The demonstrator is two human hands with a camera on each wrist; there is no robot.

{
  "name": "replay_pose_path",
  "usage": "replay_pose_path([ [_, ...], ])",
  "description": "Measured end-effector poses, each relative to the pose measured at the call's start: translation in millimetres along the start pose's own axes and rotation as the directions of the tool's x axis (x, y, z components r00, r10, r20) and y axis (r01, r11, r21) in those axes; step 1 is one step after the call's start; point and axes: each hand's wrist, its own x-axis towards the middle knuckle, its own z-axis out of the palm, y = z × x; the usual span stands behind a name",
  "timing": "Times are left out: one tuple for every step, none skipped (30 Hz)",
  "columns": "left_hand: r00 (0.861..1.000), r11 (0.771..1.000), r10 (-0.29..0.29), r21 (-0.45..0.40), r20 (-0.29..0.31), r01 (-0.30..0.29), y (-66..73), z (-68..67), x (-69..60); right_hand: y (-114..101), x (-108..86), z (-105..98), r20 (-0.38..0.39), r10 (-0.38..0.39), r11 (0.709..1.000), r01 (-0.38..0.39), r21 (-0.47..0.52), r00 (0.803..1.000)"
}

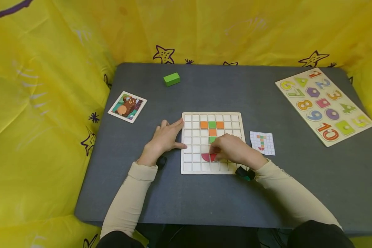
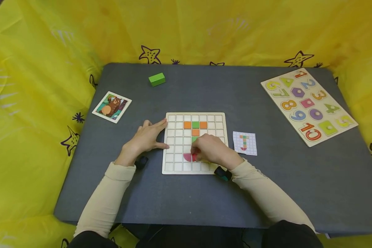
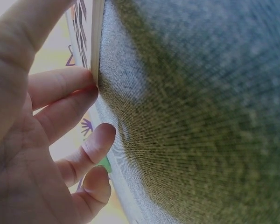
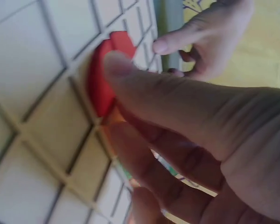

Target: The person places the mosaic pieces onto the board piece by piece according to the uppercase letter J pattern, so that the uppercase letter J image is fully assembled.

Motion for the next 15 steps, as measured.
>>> replay_pose_path([
  [1.0,1.0,0.001,0.001,-0.002,-0.001,0.0,-0.1,-0.2,0.7,-0.7,1.2,-0.009,0.011,1.0,-0.011,-0.007,1.0],
  [1.0,1.0,0.001,0.002,-0.002,-0.001,-0.1,-0.1,-0.4,1.2,-1.2,2.3,-0.018,0.027,1.0,-0.027,-0.014,0.999],
  [1.0,1.0,0.002,0.001,-0.001,-0.002,-0.2,-0.2,-0.4,1.7,-1.4,3.4,-0.028,0.036,0.999,-0.036,-0.021,0.999],
  [1.0,1.0,0.004,-0.001,0.0,-0.004,-0.4,-0.3,-0.4,2.2,-1.3,4.6,-0.039,0.042,0.999,-0.043,-0.026,0.998],
  [1.0,1.0,0.005,-0.004,0.001,-0.005,-0.6,-0.2,-0.4,2.5,-1.3,6.0,-0.046,0.049,0.998,-0.051,-0.025,0.998],
  [1.0,1.0,0.007,-0.006,0.003,-0.007,-0.9,0.0,-0.5,2.5,-1.5,7.3,-0.057,0.05,0.998,-0.052,-0.029,0.997],
  [1.0,1.0,0.008,-0.008,0.005,-0.008,-1.2,0.3,-0.6,2.6,-1.9,8.7,-0.069,0.047,0.998,-0.05,-0.035,0.997],
  [1.0,1.0,0.007,-0.011,0.005,-0.007,-1.7,0.8,-0.6,2.7,-2.4,10.1,-0.083,0.044,0.998,-0.048,-0.045,0.996],
  [1.0,1.0,0.006,-0.013,0.005,-0.005,-2.1,1.1,-0.9,2.9,-3.0,11.9,-0.097,0.038,0.998,-0.043,-0.053,0.995],
  [1.0,1.0,0.002,-0.012,0.004,-0.002,-2.6,1.5,-1.2,2.9,-3.6,13.4,-0.109,0.031,0.998,-0.038,-0.058,0.994],
  [1.0,1.0,-0.003,-0.01,0.003,0.003,-2.9,2.1,-1.7,3.2,-4.5,14.9,-0.12,0.021,0.998,-0.029,-0.064,0.993],
  [1.0,1.0,-0.007,-0.006,0.001,0.007,-3.2,2.8,-2.2,3.3,-5.5,16.1,-0.128,0.009,0.997,-0.018,-0.069,0.992],
  [1.0,1.0,-0.01,0.001,-0.001,0.01,-3.3,3.6,-2.9,3.5,-6.6,17.1,-0.134,0.003,0.997,-0.013,-0.071,0.991],
  [1.0,1.0,-0.012,0.009,-0.007,0.012,-3.3,4.6,-3.5,3.4,-7.7,17.3,-0.14,-0.001,0.997,-0.009,-0.072,0.99],
  [1.0,1.0,-0.012,0.016,-0.014,0.012,-3.0,5.7,-4.1,3.6,-8.8,17.2,-0.149,-0.005,0.997,-0.005,-0.071,0.989],
])
